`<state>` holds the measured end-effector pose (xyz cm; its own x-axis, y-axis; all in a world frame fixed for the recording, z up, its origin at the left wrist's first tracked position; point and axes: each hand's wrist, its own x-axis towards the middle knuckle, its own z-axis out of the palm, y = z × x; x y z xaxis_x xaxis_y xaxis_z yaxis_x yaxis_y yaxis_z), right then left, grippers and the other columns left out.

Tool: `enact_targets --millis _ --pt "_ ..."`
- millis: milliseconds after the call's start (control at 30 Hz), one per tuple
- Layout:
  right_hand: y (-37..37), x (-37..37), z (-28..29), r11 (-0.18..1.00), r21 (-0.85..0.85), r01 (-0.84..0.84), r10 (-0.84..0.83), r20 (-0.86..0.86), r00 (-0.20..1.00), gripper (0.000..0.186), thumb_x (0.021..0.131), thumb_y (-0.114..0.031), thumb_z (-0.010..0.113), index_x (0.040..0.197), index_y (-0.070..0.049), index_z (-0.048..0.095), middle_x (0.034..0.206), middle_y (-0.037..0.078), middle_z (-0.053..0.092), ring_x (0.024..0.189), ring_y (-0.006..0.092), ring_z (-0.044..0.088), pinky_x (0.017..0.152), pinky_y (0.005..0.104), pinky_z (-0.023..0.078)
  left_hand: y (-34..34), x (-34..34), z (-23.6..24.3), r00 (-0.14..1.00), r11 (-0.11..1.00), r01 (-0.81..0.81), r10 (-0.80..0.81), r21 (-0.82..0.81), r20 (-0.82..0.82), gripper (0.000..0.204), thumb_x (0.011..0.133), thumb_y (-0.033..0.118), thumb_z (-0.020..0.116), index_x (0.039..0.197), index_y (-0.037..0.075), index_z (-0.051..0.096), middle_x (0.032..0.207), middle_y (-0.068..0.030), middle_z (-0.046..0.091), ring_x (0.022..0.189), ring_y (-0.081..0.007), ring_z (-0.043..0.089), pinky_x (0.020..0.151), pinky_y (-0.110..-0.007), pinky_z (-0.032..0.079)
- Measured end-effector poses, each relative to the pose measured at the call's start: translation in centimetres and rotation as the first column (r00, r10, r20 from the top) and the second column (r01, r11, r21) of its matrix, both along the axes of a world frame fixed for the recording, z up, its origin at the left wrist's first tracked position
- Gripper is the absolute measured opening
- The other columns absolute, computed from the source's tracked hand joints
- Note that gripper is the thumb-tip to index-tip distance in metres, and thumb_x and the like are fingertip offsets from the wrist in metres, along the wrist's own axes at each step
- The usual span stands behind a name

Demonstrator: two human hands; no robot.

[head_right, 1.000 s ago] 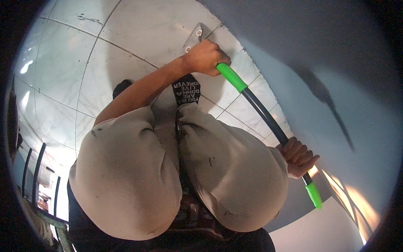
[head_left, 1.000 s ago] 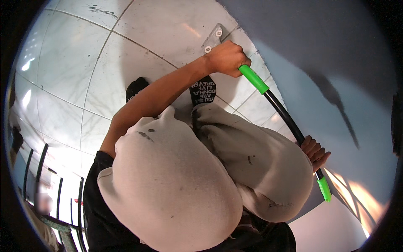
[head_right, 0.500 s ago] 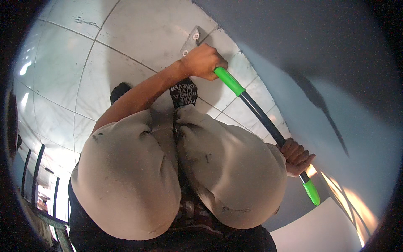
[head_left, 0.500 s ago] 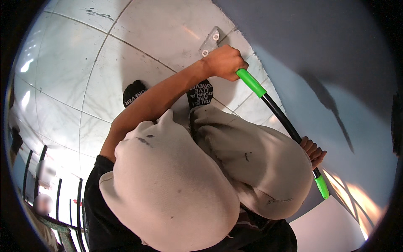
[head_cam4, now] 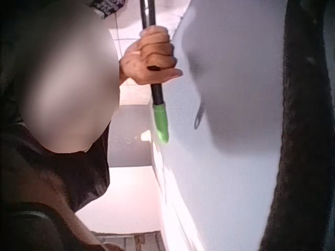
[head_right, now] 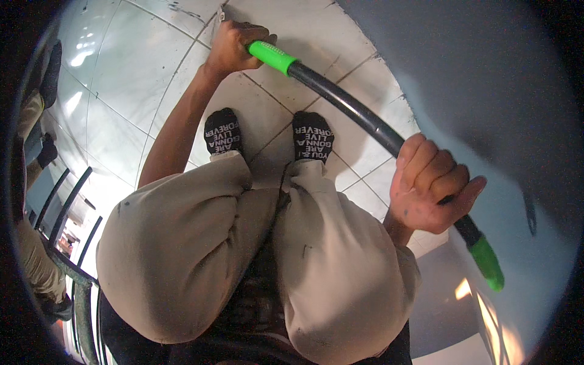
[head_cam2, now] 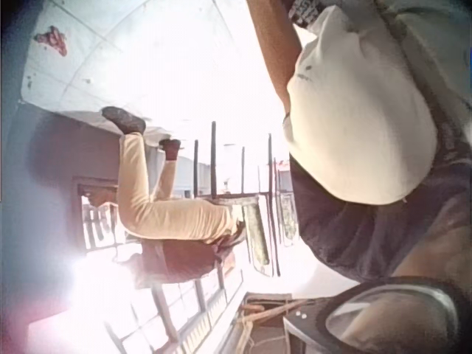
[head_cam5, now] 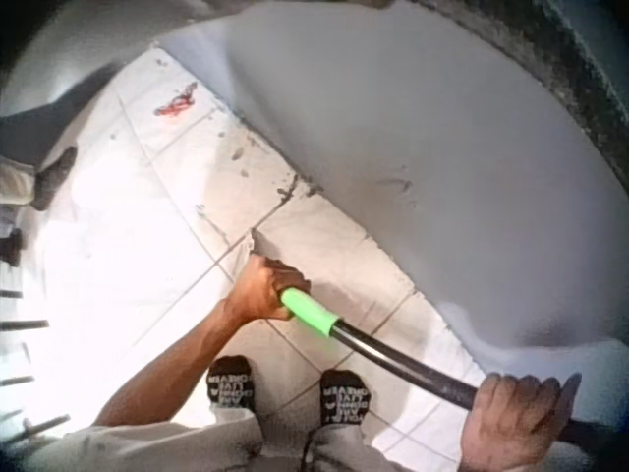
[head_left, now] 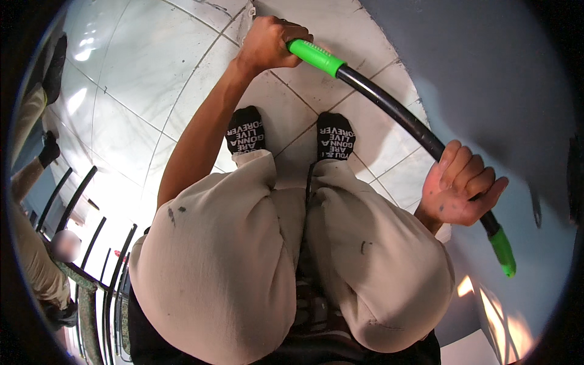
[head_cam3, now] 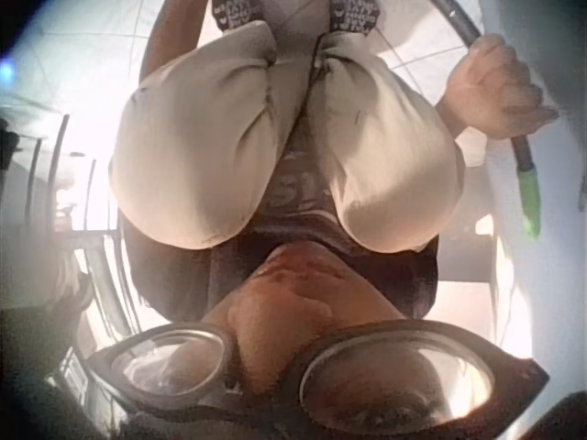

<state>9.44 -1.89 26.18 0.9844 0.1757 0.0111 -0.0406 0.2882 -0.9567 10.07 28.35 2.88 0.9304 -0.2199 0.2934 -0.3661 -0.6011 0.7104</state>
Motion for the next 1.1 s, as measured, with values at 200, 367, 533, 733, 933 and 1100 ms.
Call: enact_targets --millis 200,367,533,733,933,1100 --pt "-3.9 -2.9 1.8 0.831 0.033 0.555 -0.535 -0.222 0.815 0.052 0.106 -0.042 0.05 0.06 -0.025 0.033 0.054 -0.008 0.023 0.054 0.0095 0.026 0.067 0.0334 0.036 -4.2 0.2 0.9 0.981 0.985 0.145 -0.13 0.097 -0.146 0.032 0.066 0.026 0.076 0.097 0.017 0.078 0.089 -0.0085 0.077 0.077 -0.031 0.073 0.07 -0.041 0.058" --pt "0.3 -1.7 1.3 0.743 -0.105 0.661 -0.667 -0.188 0.721 0.052 0.108 -0.04 0.046 0.06 -0.025 0.032 0.053 -0.007 0.023 0.052 0.0101 0.024 0.065 0.0325 0.035 -1.8 -1.0 0.3 0.992 0.997 0.068 -0.064 0.039 -0.107 0.029 0.068 0.024 0.076 0.096 0.017 0.078 0.087 -0.0071 0.076 0.074 -0.0298 0.072 0.069 -0.041 0.058" --pt "5.5 -0.2 -1.0 0.997 -0.013 -0.083 0.083 0.047 0.995 0.055 0.111 -0.04 0.027 0.059 -0.023 0.032 0.052 -0.006 0.029 0.048 0.0103 0.03 0.063 0.0327 0.034 6.8 -1.1 0.0 0.992 0.991 -0.128 0.128 0.04 0.001 0.023 0.065 0.025 0.076 0.086 0.017 0.079 0.076 -0.0052 0.074 0.063 -0.0291 0.07 0.061 -0.04 0.058" --pt "0.9 -1.0 1.6 0.851 -0.045 0.522 -0.524 -0.025 0.851 0.054 0.11 -0.036 0.038 0.059 -0.024 0.026 0.052 -0.006 0.022 0.05 0.0101 0.018 0.057 0.031 0.028 -2.0 -0.8 0.8 0.999 0.998 -0.05 0.05 0.029 0.007 0.019 0.066 0.032 0.073 0.079 0.018 0.073 0.066 -0.0085 0.068 0.064 -0.0335 0.069 0.058 -0.044 0.056" --pt "1.6 -0.5 2.4 0.889 -0.106 0.446 -0.456 -0.095 0.885 0.056 0.111 -0.036 0.039 0.059 -0.024 0.021 0.054 -0.005 0.014 0.053 0.0124 0.015 0.059 0.0313 0.027 -3.1 -2.5 0.9 0.994 0.998 -0.065 0.064 -0.014 -0.084 0.015 0.068 0.029 0.073 0.078 0.017 0.072 0.065 -0.0065 0.068 0.062 -0.0306 0.069 0.057 -0.044 0.054" --pt "6.8 1.0 -0.4 0.98 0.122 -0.156 0.169 -0.108 0.98 0.057 0.112 -0.041 0.027 0.059 -0.021 0.025 0.052 -0.002 0.021 0.05 0.0151 0.019 0.059 0.0345 0.029 4.7 -8.9 0.7 0.952 0.953 -0.301 0.299 -0.025 -0.064 0.016 0.066 0.021 0.079 0.081 0.015 0.075 0.069 -0.0058 0.071 0.063 -0.0286 0.07 0.057 -0.04 0.056"
